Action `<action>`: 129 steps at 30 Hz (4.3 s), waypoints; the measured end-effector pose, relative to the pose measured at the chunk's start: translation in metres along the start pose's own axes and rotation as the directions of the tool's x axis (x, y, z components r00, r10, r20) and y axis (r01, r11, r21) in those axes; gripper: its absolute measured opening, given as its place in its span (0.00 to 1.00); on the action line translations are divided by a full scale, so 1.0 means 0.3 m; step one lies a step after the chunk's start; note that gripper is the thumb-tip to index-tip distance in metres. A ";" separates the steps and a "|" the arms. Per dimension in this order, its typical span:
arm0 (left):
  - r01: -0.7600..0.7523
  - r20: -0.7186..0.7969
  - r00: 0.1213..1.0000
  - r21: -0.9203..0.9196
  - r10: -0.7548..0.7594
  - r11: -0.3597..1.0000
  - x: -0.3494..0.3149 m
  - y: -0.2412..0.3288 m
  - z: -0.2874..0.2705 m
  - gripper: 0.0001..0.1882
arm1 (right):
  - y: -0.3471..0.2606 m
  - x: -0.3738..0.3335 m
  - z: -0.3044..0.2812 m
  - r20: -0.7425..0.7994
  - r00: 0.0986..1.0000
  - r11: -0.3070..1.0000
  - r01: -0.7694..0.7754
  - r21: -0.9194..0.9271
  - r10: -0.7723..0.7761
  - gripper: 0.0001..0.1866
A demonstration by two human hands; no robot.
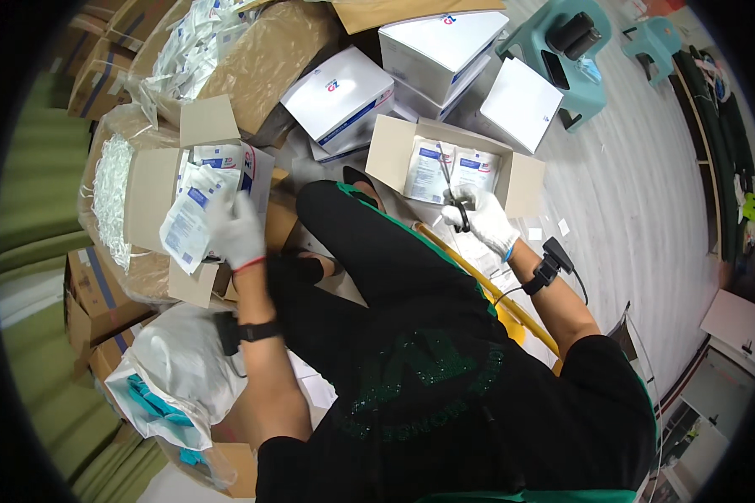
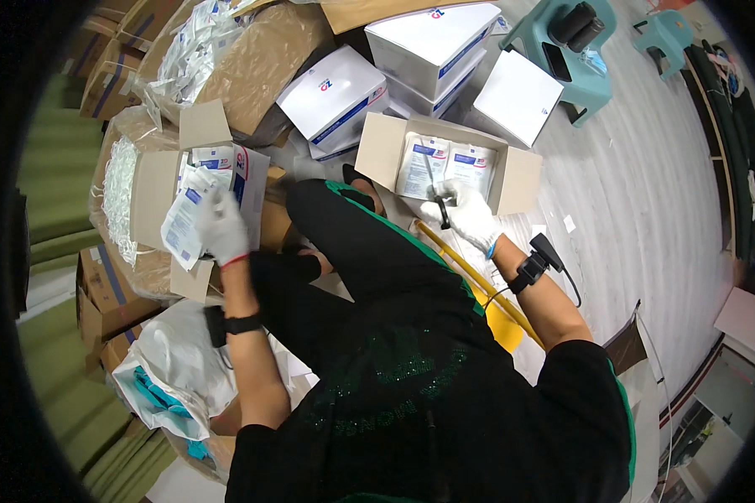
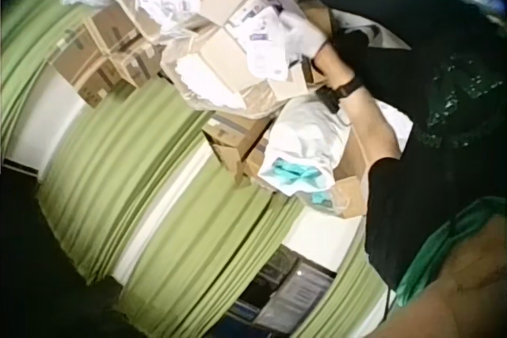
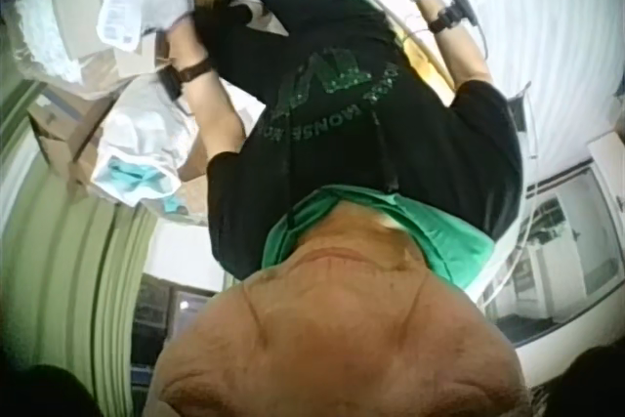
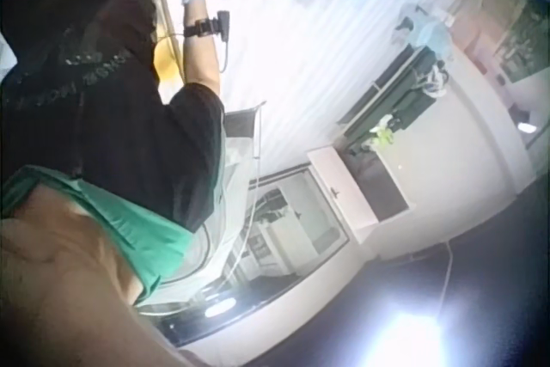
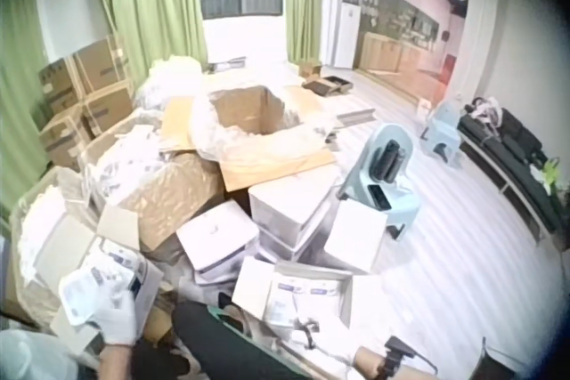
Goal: The person is sorting and packaging individual medical supplies (masks and sealed packets) from a large pile into smaller cardboard boxes.
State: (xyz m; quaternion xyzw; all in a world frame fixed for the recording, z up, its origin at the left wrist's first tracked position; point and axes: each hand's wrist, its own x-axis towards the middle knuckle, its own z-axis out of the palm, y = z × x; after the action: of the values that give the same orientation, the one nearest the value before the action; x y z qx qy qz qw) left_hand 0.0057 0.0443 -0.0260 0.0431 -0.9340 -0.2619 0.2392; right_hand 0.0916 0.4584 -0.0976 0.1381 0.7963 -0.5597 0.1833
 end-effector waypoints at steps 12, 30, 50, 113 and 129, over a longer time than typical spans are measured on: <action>-0.220 0.430 0.852 -0.223 0.298 0.950 -0.366 0.312 0.336 0.04 | 0.110 0.267 -0.007 -0.293 0.938 0.697 -0.337 -0.633 0.187 0.20; -0.145 0.445 0.876 -0.128 0.187 0.981 -0.324 0.356 0.366 0.03 | 0.377 0.498 0.139 -0.592 0.708 0.532 -0.694 -0.485 0.384 0.30; 0.266 0.648 0.760 -0.246 -0.046 0.932 -0.309 0.421 0.396 0.11 | -0.003 0.074 -0.156 -0.306 0.950 0.686 -0.265 -0.677 0.065 0.19; 0.209 0.392 0.905 -0.076 -0.163 0.975 0.386 -0.238 -0.438 0.32 | -0.240 -0.087 -0.001 0.259 0.958 0.736 0.085 -0.671 0.125 0.29; -0.193 0.623 0.759 0.493 -0.190 0.848 0.148 -0.620 0.007 0.32 | 0.300 0.454 0.058 -0.194 0.913 0.722 -0.403 -0.562 0.359 0.26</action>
State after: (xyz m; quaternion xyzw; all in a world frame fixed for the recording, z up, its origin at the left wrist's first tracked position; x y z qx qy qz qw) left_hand -0.0427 -0.1236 -0.1036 0.0127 -0.9925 0.0078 -0.1215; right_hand 0.0104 0.4742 -0.2393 0.2547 0.8906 -0.2285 0.2997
